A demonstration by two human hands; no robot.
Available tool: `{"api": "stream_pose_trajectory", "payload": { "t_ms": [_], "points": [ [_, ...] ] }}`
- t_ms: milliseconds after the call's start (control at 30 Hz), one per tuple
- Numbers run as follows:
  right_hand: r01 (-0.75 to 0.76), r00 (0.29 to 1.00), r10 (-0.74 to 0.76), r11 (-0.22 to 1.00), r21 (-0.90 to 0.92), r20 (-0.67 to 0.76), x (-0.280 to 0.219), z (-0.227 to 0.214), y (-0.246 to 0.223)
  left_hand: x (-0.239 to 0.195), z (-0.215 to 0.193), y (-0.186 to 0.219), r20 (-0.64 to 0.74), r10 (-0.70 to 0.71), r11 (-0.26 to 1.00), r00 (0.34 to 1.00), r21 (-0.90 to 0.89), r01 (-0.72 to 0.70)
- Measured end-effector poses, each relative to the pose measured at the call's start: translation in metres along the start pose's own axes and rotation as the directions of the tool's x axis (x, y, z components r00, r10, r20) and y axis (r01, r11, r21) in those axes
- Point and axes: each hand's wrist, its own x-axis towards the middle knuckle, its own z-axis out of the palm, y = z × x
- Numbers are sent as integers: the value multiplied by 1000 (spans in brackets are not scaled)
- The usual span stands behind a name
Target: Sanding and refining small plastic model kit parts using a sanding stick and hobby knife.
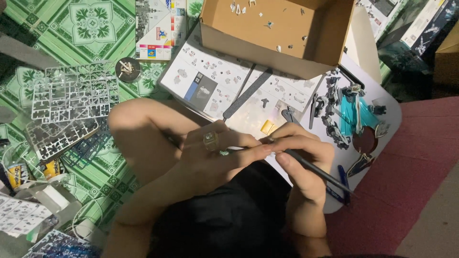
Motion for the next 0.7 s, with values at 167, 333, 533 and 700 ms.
{"api": "stream_pose_trajectory", "payload": {
  "t_ms": [167,333,533,700],
  "points": [
    [-174,981,170,984,34,95,-1,-7,-13,9,-14,1,145,15,1000,989,7,-17],
    [-317,941,317,948,-23,120,2,-7,-20,17,-26,6,293,37,998,955,37,-50],
    [-338,941,338,941,-8,-3,-4,9,-15,12,-22,8,325,83,969,942,194,-152],
    [-298,901,362,916,268,-239,-14,28,1,5,-14,10,257,30,955,966,277,-103]
  ]
}}
